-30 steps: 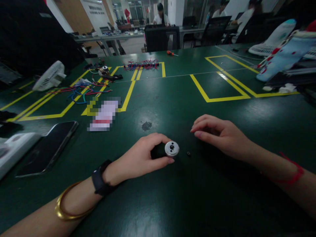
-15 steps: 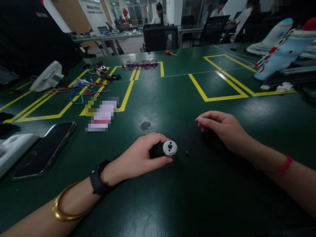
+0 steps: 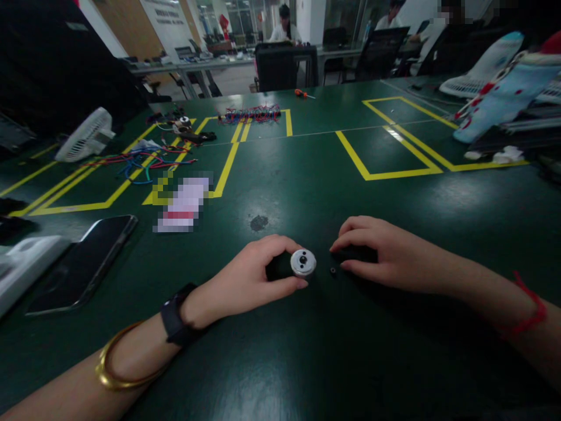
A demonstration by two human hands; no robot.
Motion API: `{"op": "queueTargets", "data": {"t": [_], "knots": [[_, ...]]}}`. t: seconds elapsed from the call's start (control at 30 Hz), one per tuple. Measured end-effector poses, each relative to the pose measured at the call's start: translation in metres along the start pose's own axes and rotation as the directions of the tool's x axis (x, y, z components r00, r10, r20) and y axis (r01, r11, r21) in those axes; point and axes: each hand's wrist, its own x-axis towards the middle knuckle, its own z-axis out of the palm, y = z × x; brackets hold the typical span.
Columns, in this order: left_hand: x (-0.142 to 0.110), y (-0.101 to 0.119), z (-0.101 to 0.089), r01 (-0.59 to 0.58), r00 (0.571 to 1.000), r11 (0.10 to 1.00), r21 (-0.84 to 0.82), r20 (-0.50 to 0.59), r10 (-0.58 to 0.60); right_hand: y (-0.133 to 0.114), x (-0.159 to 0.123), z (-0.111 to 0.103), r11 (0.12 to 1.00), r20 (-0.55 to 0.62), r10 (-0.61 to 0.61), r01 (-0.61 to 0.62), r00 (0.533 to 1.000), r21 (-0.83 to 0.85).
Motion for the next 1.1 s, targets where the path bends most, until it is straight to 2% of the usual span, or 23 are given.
{"op": "queueTargets", "data": {"t": [0.13,0.23,0.37,0.5,0.67,0.87,0.97,1.1], "knots": [[0.000,0.000,0.000,0.006,1.000,1.000,0.007,-0.003,-0.006,-0.003,0.000,0.005,0.999,-0.016,-0.054,0.054,0.998,-0.010],[0.000,0.000,0.000,0.008,1.000,1.000,0.015,-0.001,-0.008,-0.004,0.002,0.011,0.999,-0.061,-0.045,0.047,0.997,0.025],[0.000,0.001,0.000,0.000,1.000,1.000,0.014,-0.001,0.000,-0.017,0.007,0.018,0.980,-0.247,-0.012,0.061,0.969,0.192],[0.000,0.001,0.001,-0.001,1.000,0.999,0.042,-0.006,0.001,-0.036,0.013,0.024,0.962,-0.381,-0.046,0.144,0.923,0.233],[0.000,0.000,0.001,0.004,1.000,0.997,0.074,0.002,-0.005,-0.046,0.016,0.029,0.960,-0.405,-0.054,0.159,0.913,0.231],[0.001,-0.001,0.001,0.000,1.000,0.998,0.064,-0.001,0.000,-0.046,0.012,0.027,0.972,-0.362,-0.065,0.141,0.930,0.187],[0.001,-0.001,0.001,-0.006,1.000,0.999,0.033,-0.005,0.006,-0.042,0.010,0.024,0.955,-0.375,0.018,0.095,0.927,0.282],[0.001,0.000,0.000,-0.004,1.000,1.000,-0.007,0.005,0.005,-0.022,0.010,0.018,0.873,-0.366,0.261,-0.057,0.893,0.484]]}}
